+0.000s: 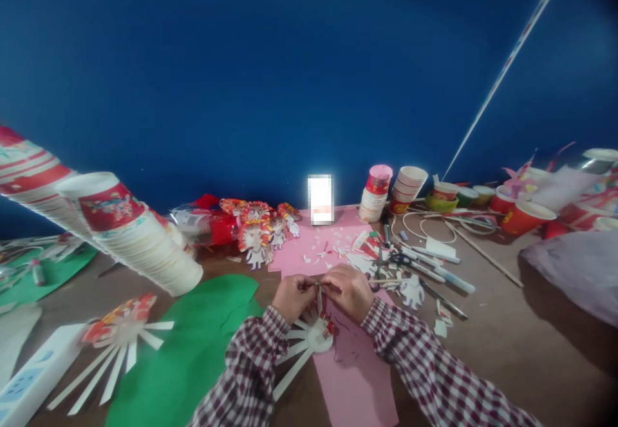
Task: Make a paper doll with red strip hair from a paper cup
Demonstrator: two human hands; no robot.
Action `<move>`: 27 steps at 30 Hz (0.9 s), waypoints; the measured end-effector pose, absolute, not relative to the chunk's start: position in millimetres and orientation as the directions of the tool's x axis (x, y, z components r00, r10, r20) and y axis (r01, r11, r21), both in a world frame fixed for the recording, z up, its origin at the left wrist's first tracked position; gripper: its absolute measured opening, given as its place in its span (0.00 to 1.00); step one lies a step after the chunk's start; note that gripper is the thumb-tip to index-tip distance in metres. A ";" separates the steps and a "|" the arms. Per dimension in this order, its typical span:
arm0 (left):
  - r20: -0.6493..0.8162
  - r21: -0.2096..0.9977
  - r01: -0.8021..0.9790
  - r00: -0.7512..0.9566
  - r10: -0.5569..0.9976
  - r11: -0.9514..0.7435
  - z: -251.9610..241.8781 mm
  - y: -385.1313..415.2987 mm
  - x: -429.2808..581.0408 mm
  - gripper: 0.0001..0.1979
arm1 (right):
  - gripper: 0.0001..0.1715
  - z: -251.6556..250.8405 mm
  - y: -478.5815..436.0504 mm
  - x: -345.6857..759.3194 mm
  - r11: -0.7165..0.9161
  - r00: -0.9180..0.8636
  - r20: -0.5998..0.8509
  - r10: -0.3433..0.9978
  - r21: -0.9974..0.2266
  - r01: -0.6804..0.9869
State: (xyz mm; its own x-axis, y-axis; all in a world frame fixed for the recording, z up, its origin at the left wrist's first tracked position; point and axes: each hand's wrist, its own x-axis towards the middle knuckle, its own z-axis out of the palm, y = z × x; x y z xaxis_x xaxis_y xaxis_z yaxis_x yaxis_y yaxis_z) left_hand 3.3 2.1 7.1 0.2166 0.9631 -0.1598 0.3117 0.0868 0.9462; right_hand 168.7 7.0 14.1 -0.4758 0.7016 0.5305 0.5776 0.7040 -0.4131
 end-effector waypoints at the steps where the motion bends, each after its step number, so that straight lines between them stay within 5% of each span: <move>1: -0.162 0.944 0.319 0.211 0.964 0.088 6.7 2.3 3.6 0.09 | 0.04 13.5 7.4 168.7 0.714 -0.483 0.537 0.692 -0.404 0.572; 11: -0.150 0.938 0.338 0.197 0.969 0.076 -3.4 4.3 3.7 0.06 | 0.06 4.8 7.7 167.4 0.765 -0.530 0.582 0.616 -0.285 0.577; 27: -0.123 0.957 0.285 0.256 0.959 0.046 -0.5 6.3 -0.4 0.14 | 0.06 6.6 8.5 171.0 0.785 -0.549 0.592 0.590 -0.265 0.560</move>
State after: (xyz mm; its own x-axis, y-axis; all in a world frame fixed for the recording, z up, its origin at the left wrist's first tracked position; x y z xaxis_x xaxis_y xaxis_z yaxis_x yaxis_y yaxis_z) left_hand -0.4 6.3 -0.5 0.2559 0.9589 -0.1226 0.2853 0.0462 0.9573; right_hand 171.0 8.5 6.6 -0.5489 0.5904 0.5918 0.5596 0.7854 -0.2645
